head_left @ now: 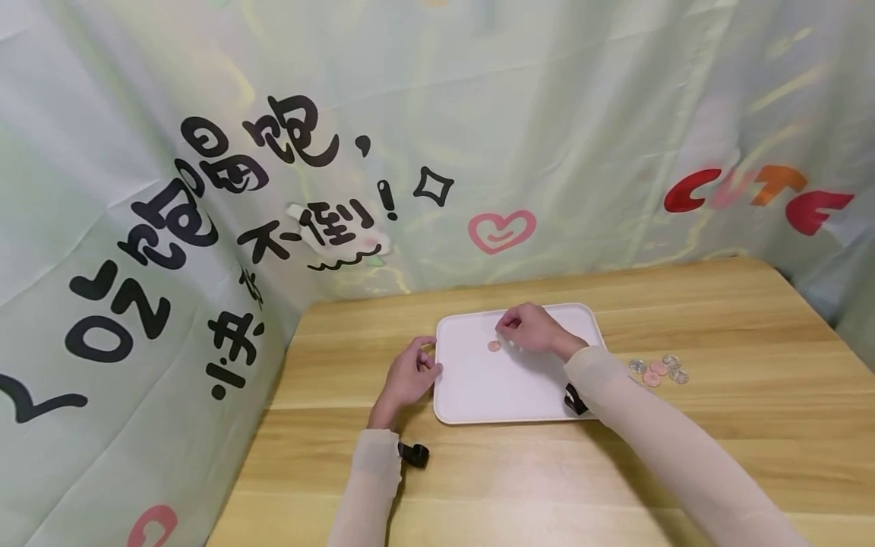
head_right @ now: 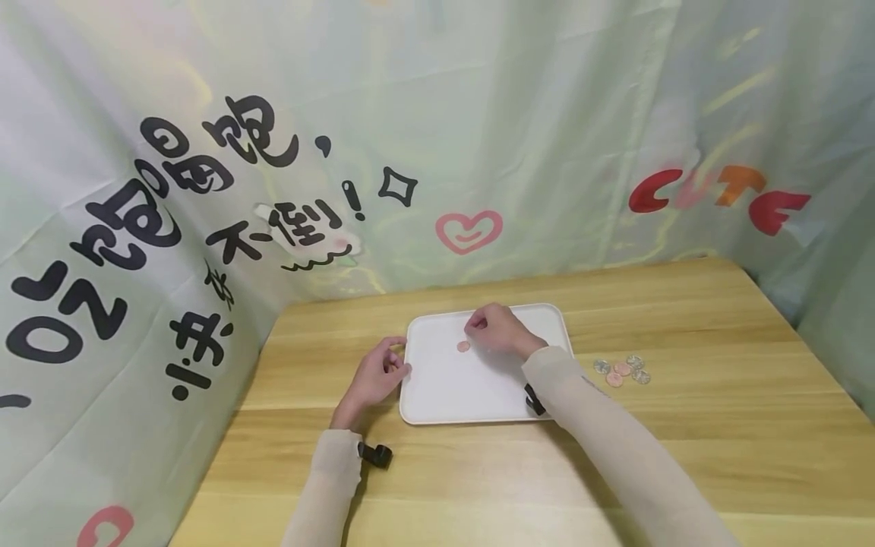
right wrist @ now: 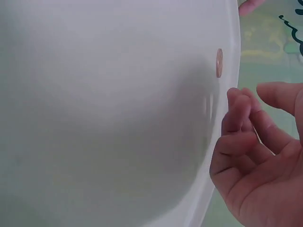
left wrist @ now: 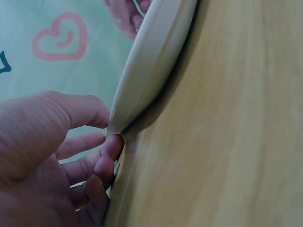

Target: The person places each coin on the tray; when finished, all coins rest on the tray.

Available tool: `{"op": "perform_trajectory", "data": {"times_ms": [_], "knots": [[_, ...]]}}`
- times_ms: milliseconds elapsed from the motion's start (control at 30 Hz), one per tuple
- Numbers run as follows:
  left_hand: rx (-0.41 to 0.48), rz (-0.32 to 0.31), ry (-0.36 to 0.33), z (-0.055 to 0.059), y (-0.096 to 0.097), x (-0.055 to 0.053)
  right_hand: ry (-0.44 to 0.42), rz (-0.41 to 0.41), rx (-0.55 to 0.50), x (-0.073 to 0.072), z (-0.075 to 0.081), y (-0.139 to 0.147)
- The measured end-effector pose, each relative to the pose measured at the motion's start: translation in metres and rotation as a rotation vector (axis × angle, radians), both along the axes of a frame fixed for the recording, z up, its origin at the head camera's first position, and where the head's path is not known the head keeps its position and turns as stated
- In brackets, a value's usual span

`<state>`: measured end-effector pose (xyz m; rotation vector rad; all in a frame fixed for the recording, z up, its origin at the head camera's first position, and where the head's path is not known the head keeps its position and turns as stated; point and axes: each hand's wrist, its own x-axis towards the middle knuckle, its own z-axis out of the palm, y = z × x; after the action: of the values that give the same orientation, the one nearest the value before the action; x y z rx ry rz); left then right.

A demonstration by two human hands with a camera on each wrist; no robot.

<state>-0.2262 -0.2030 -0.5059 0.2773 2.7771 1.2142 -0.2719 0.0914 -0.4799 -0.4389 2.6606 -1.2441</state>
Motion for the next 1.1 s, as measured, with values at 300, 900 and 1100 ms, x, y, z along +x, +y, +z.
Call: {"op": "perform_trajectory", "data": {"times_ms": [300,900,1100], "knots": [[-0.013,-0.006,-0.001,-0.001,0.0,0.001,-0.037,0.057,-0.152,0.015,0.009,0.007],[-0.011,-0.018,0.014,-0.002,-0.002,0.0,0.061,-0.003,-0.164,0.049,0.035,0.038],[-0.009,-0.014,0.01,-0.004,-0.002,0.0,0.092,-0.021,-0.152,0.058,0.037,0.054]]}}
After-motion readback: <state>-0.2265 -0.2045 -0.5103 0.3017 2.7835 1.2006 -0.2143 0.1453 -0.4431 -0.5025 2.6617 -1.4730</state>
